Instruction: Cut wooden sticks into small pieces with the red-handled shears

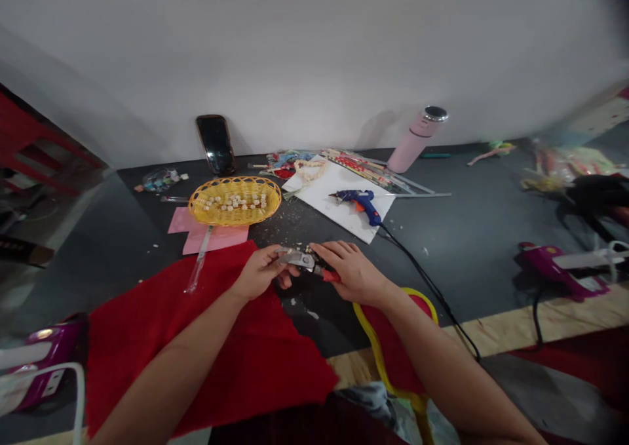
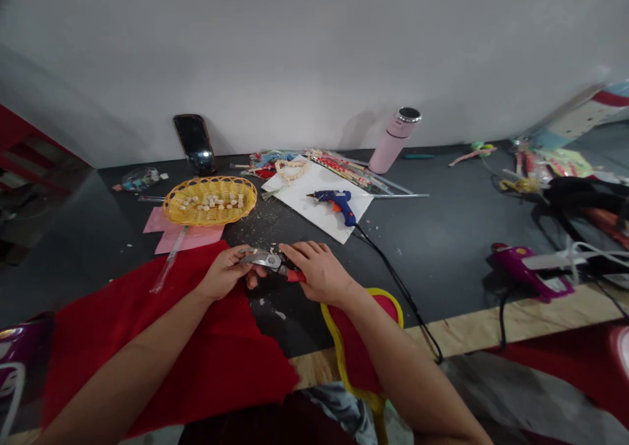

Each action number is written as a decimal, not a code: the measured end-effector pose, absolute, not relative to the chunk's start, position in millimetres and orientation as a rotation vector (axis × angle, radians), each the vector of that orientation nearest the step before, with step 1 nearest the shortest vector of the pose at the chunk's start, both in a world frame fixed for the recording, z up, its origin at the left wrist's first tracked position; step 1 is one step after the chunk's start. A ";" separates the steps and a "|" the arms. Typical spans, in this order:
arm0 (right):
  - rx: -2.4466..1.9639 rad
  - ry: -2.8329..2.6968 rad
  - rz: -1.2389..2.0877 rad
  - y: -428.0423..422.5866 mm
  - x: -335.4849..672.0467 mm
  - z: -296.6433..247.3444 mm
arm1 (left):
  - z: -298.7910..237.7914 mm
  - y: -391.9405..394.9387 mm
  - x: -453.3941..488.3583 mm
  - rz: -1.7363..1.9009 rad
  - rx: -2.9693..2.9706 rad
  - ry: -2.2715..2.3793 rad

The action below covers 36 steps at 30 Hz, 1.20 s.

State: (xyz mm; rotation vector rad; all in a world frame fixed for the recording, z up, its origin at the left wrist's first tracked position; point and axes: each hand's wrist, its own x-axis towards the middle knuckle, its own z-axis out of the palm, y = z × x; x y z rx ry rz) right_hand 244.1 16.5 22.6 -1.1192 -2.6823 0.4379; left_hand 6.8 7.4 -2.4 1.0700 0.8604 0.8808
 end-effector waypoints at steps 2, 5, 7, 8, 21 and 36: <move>-1.121 -2.680 0.436 16.6 243.2 22.1 | -4.1 7.2 6.3 0.885 1.063 0.859; -1.144 -2.666 0.427 15.1 240.3 20.7 | -7.0 7.2 5.7 0.905 1.071 0.889; -1.169 -2.653 0.412 12.9 237.9 19.6 | -8.1 7.2 5.9 0.919 1.073 0.921; -1.180 -2.647 0.405 11.7 236.8 19.2 | -8.1 7.2 6.2 0.925 1.071 0.936; -1.153 -2.650 0.442 9.9 238.7 20.3 | -2.2 4.8 13.4 1.012 1.279 1.092; -1.147 -2.627 0.462 9.6 238.8 22.4 | 0.0 5.2 13.2 1.021 1.322 1.094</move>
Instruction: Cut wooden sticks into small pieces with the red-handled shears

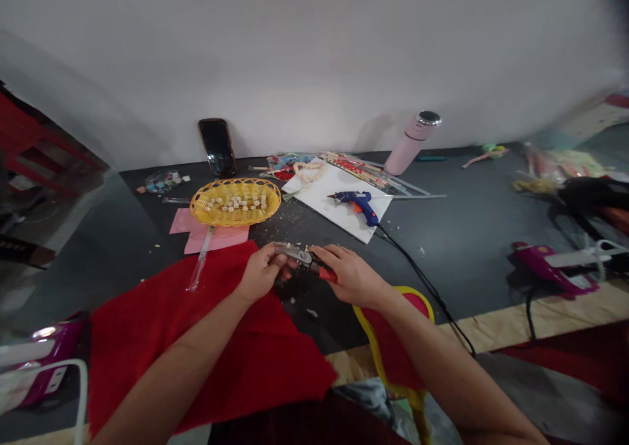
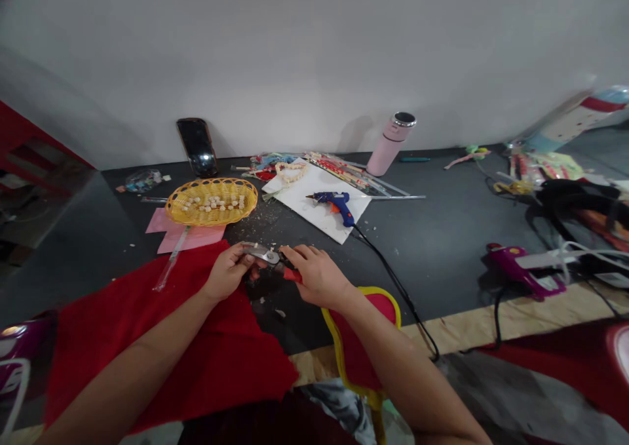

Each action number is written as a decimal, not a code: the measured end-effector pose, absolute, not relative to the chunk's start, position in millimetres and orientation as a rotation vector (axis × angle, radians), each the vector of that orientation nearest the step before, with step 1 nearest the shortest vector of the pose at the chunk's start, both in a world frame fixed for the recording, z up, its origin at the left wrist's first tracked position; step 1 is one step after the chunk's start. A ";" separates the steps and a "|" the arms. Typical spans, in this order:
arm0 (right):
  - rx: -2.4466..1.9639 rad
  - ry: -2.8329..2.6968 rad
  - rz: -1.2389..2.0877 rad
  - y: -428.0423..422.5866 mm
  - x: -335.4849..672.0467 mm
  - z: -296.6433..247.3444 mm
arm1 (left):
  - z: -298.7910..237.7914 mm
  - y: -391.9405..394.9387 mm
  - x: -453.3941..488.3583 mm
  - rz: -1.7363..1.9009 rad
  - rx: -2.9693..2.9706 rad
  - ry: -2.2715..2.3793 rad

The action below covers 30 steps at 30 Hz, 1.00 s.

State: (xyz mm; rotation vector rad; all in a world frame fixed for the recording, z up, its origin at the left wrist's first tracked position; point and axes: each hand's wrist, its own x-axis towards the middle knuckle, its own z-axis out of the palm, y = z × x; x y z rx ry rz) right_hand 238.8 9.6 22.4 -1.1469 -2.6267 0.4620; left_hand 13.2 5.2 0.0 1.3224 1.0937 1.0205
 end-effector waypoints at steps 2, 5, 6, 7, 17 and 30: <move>-1.205 -2.631 0.432 8.6 236.8 22.7 | -0.5 6.3 12.0 1.005 1.270 1.070; -1.244 -2.649 0.408 9.7 236.3 21.8 | 0.0 6.7 11.0 0.973 1.211 1.030; -1.244 -2.658 0.408 10.7 237.0 21.4 | 0.9 6.5 11.0 0.961 1.199 1.017; -1.237 -2.666 0.408 12.0 238.0 21.1 | 2.2 6.1 11.2 0.948 1.187 1.005; -1.052 -2.689 0.439 17.8 246.8 21.4 | 4.9 5.4 6.5 0.800 1.005 0.799; -1.097 -2.650 0.425 11.9 239.0 19.9 | -9.0 6.7 3.8 0.859 0.957 0.804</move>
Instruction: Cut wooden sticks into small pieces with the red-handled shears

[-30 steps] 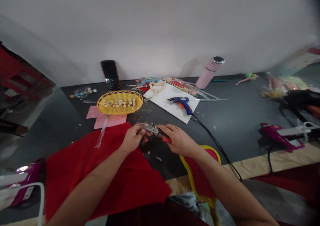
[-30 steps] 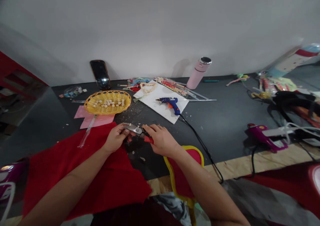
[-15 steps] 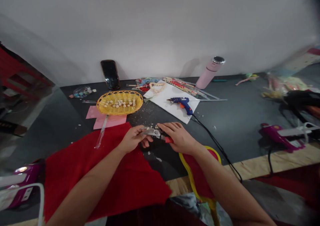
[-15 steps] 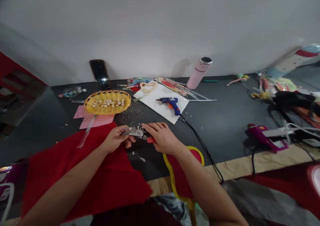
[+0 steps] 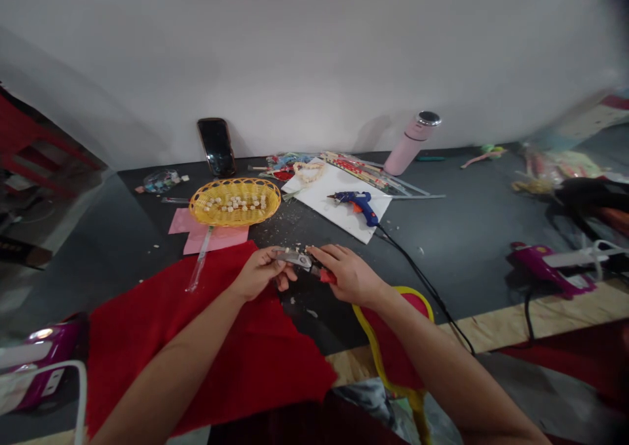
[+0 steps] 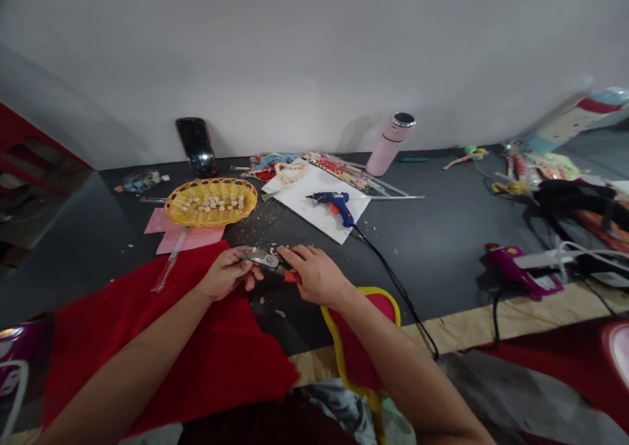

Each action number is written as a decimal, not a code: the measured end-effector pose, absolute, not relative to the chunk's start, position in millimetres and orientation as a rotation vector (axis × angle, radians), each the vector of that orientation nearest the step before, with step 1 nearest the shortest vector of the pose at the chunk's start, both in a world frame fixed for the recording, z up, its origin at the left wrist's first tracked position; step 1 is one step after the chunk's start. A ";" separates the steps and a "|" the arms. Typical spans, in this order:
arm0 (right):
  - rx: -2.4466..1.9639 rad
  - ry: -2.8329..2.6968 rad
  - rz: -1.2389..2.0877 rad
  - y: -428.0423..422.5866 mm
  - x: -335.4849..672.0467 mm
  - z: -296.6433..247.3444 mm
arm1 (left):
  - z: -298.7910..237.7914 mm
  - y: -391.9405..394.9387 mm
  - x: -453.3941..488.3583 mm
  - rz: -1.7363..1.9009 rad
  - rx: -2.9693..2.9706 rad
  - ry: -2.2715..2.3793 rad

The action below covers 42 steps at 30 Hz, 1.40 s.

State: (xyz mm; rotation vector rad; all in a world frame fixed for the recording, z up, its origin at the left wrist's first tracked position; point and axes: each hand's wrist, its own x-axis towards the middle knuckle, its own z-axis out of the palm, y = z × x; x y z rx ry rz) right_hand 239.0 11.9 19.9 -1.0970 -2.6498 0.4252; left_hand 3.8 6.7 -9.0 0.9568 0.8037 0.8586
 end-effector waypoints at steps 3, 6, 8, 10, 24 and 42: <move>-1.168 -2.625 0.395 10.0 236.9 18.3 | -10.6 6.6 7.1 0.925 0.996 0.883; -1.232 -2.597 0.373 9.0 235.3 16.7 | -7.7 5.9 12.7 0.991 1.054 0.978; -1.260 -2.594 0.369 8.7 234.6 16.2 | -5.2 5.5 16.2 1.027 1.089 1.038; -1.282 -2.600 0.361 8.7 234.2 16.6 | -3.7 5.4 18.5 1.056 1.106 1.091; -1.278 -2.667 0.387 11.5 239.8 26.0 | 2.6 5.6 18.3 0.963 1.056 1.124; -1.311 -2.598 0.371 4.8 229.6 15.9 | -0.8 4.2 17.1 1.062 1.212 1.176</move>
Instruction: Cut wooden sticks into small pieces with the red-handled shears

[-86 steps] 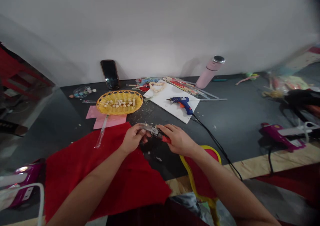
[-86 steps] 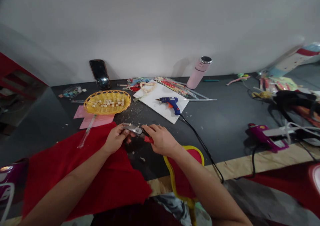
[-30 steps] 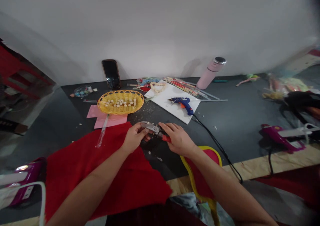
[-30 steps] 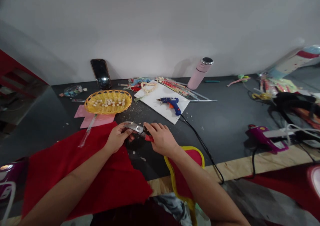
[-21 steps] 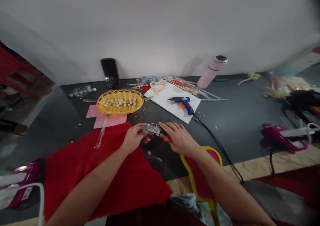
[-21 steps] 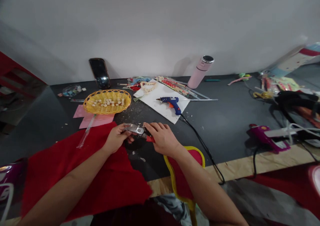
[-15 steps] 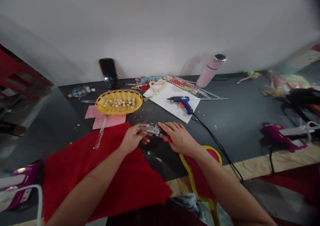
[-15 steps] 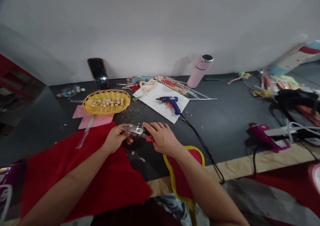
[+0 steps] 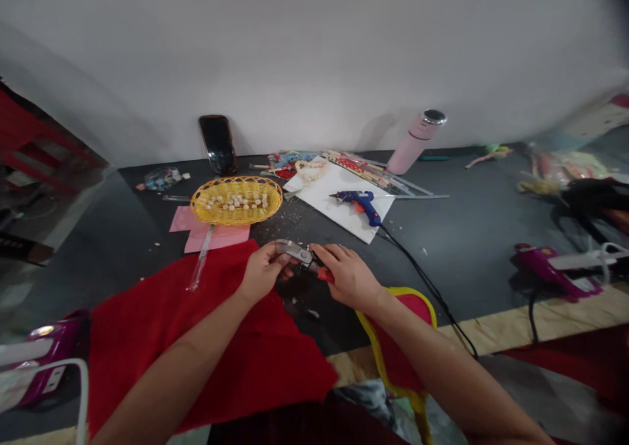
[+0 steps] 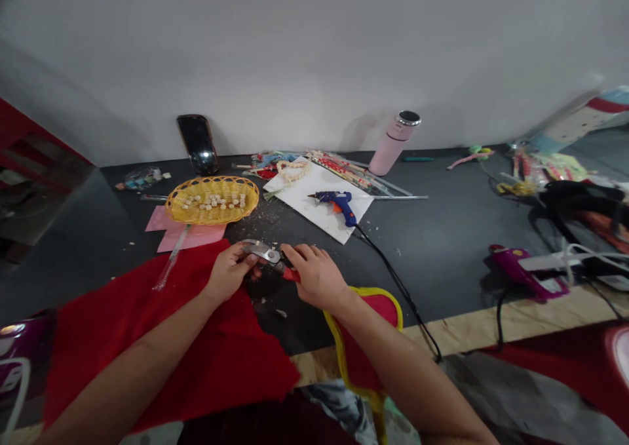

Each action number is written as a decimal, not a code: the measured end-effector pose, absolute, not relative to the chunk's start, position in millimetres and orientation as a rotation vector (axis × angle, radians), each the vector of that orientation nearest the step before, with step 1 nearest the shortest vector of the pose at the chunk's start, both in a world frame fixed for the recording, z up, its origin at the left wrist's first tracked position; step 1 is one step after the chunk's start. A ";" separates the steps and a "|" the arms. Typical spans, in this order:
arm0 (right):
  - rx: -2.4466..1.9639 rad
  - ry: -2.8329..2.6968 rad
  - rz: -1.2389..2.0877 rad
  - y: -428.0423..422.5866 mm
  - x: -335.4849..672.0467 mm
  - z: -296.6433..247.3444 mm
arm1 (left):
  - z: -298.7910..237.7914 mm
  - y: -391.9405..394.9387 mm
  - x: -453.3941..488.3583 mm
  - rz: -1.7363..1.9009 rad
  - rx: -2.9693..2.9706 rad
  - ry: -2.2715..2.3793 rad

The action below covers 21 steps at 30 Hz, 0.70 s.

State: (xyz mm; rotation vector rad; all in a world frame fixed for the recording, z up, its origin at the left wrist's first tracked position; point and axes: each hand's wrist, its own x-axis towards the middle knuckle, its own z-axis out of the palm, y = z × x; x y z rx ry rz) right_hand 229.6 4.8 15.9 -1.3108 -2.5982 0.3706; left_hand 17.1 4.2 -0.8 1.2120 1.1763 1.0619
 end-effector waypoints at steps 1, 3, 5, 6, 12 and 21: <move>-1.289 -2.601 0.381 5.3 230.4 16.5 | -0.7 4.0 17.2 1.069 1.229 1.182; -1.248 -2.602 0.409 6.3 232.1 18.1 | -0.3 3.8 17.2 1.075 1.255 1.186; -1.219 -2.597 0.431 7.1 233.7 19.7 | 0.1 3.7 17.1 1.074 1.273 1.174; -1.210 -2.593 0.438 7.4 234.3 20.2 | 0.2 3.7 17.1 1.071 1.280 1.167; -1.190 -2.588 0.455 8.5 236.1 21.2 | 0.0 3.0 17.5 1.063 1.322 1.175; -1.187 -2.572 0.487 8.5 236.7 22.5 | 1.1 3.9 17.2 1.057 1.284 1.163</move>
